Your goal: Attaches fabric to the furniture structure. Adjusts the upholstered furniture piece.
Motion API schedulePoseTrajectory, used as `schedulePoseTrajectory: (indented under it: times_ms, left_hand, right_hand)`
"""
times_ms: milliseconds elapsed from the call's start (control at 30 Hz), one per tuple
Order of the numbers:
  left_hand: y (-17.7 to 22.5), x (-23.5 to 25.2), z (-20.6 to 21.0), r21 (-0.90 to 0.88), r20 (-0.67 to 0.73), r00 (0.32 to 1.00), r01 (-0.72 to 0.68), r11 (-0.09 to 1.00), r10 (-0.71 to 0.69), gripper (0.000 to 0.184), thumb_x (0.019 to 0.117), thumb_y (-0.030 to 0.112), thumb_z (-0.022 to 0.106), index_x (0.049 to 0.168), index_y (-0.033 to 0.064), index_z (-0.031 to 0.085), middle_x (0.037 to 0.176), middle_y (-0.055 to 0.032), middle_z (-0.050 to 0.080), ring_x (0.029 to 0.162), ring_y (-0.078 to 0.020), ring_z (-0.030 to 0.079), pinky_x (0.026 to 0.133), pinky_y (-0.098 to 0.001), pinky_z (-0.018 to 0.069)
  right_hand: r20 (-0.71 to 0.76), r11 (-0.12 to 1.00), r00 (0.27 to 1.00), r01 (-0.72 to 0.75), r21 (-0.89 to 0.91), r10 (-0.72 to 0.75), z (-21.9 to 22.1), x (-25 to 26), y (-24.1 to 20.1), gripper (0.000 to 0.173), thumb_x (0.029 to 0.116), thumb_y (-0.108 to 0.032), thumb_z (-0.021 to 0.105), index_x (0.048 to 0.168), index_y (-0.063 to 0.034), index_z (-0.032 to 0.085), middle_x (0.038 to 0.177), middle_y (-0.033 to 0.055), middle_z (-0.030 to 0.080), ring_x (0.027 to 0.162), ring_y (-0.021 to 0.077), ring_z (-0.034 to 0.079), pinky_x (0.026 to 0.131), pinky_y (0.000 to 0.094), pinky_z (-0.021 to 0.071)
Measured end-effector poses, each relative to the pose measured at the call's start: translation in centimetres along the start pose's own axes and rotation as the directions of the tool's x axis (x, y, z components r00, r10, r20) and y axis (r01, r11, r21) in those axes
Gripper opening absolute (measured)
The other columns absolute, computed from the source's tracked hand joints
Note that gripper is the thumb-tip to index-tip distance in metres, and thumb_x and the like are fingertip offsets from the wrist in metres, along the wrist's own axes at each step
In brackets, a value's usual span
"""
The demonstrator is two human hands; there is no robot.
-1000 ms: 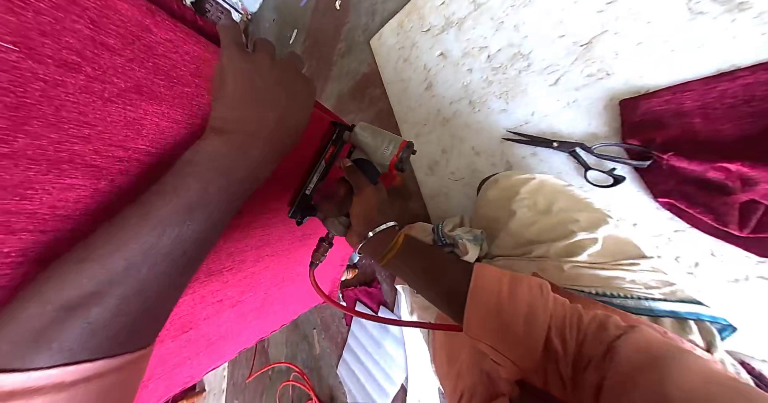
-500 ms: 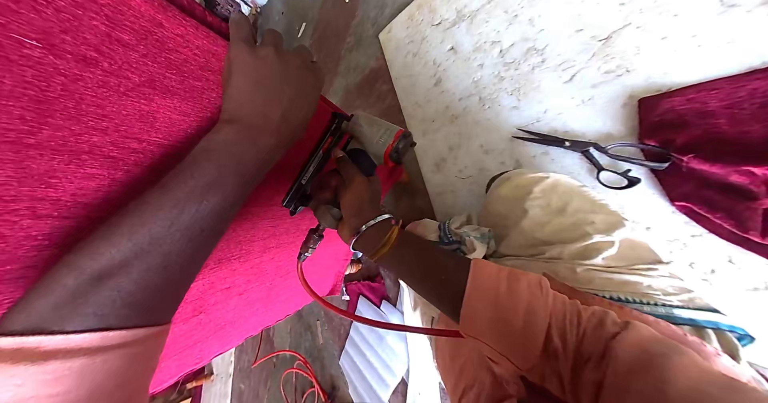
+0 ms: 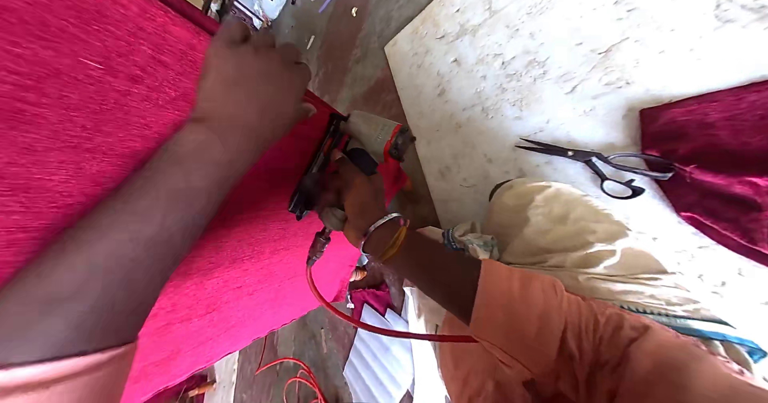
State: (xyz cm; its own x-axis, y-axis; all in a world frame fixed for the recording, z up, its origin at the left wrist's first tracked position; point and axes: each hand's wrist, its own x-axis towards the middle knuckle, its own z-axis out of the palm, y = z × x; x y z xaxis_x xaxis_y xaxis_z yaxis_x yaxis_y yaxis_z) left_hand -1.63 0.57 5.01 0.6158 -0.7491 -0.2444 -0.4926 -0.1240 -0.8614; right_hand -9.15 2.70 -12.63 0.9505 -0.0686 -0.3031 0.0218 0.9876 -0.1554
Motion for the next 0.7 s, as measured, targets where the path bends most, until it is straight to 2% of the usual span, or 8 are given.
schedulePoseTrajectory:
  times_ms: [100,167,300,400,467,533,633,700]
  left_hand:
    - [-2.8,-1.9,-3.3,0.088,-0.002,0.999,0.035,0.996,-0.035,0.043,0.0922,0.045,0.074,0.108,0.0058,0.071,0.121,-0.0208,0.066,0.117,-0.0480,0.058,0.106,-0.0721,0.0331]
    - [-4.2,-2.4,-4.2,0.125,0.009,0.999,0.039,0.991,-0.041,0.040,0.0945,0.048,0.070,0.108,0.0104,0.072,0.122,-0.0183,0.066,0.118,-0.0470,0.058,0.106,-0.0725,0.0316]
    - [-3.9,-2.0,-4.7,0.186,0.138,0.990,-0.006,0.983,-0.020,0.039,0.1023,0.046,0.057,0.102,0.0099,0.073,0.122,-0.0176,0.067,0.118,-0.0443,0.060,0.101,-0.0701,0.0372]
    - [-3.3,-1.3,-5.0,0.227,0.205,0.978,-0.003,0.974,-0.045,0.042,0.1056,0.043,0.050,0.106,0.0077,0.072,0.121,-0.0180,0.067,0.117,-0.0452,0.060,0.095,-0.0692,0.0413]
    - [-3.4,-1.1,-4.8,0.215,0.179,0.982,0.015,0.976,-0.054,0.040,0.1064,0.042,0.049,0.108,0.0082,0.072,0.119,-0.0171,0.068,0.115,-0.0453,0.061,0.091,-0.0678,0.0429]
    - [-3.7,-1.1,-4.0,0.181,0.074,0.996,0.030,0.983,-0.044,0.037,0.1067,0.037,0.050,0.104,0.0071,0.070,0.113,-0.0180,0.069,0.110,-0.0469,0.062,0.089,-0.0675,0.0431]
    - [-3.7,-1.5,-2.8,0.165,-0.053,0.997,0.061,0.984,-0.053,0.036,0.1084,0.033,0.047,0.102,0.0033,0.066,0.106,-0.0208,0.068,0.104,-0.0479,0.061,0.088,-0.0646,0.0421]
    - [-3.5,-1.6,-2.6,0.164,-0.069,0.996,0.071,0.984,-0.061,0.035,0.1088,0.031,0.046,0.101,0.0023,0.065,0.105,-0.0211,0.067,0.103,-0.0479,0.061,0.089,-0.0640,0.0417]
  right_hand:
    - [-0.002,0.999,1.000,-0.019,0.050,0.019,0.0,-1.0,-0.4,0.025,0.1036,-0.032,0.061,0.094,-0.0096,0.056,0.062,0.0012,0.049,0.050,0.0149,0.055,0.054,0.0336,0.0565]
    - [0.008,0.997,1.000,-0.015,0.070,0.015,0.2,-1.8,-0.3,0.023,0.1039,-0.031,0.061,0.097,-0.0095,0.057,0.062,0.0016,0.050,0.050,0.0145,0.055,0.054,0.0326,0.0562]
    - [0.052,0.996,0.999,-0.003,0.089,-0.001,0.8,-2.6,-0.5,0.022,0.1038,-0.029,0.061,0.096,-0.0100,0.056,0.063,0.0017,0.050,0.050,0.0136,0.054,0.054,0.0312,0.0560]
    - [0.070,0.995,0.997,0.023,0.096,-0.030,1.2,-2.6,-0.6,0.020,0.1040,-0.028,0.061,0.096,-0.0099,0.057,0.063,0.0020,0.049,0.050,0.0138,0.054,0.054,0.0316,0.0556]
    - [0.079,0.995,0.996,0.029,0.096,-0.037,1.6,-2.6,-0.7,0.019,0.1042,-0.028,0.061,0.098,-0.0099,0.058,0.062,0.0017,0.048,0.050,0.0138,0.054,0.054,0.0320,0.0555]
    - [0.098,0.995,0.995,0.024,0.101,-0.034,1.9,-2.6,-0.7,0.020,0.1039,-0.028,0.061,0.098,-0.0101,0.058,0.062,0.0020,0.048,0.050,0.0142,0.053,0.054,0.0325,0.0551]
    - [0.116,0.993,0.993,0.022,0.112,-0.036,2.3,-2.5,-0.4,0.018,0.1036,-0.028,0.062,0.098,-0.0110,0.059,0.062,0.0017,0.048,0.050,0.0138,0.053,0.053,0.0321,0.0552]
    - [0.114,0.994,0.992,0.041,0.106,-0.053,2.7,-2.5,-0.4,0.017,0.1038,-0.028,0.061,0.099,-0.0111,0.059,0.063,0.0013,0.048,0.050,0.0134,0.053,0.053,0.0314,0.0548]
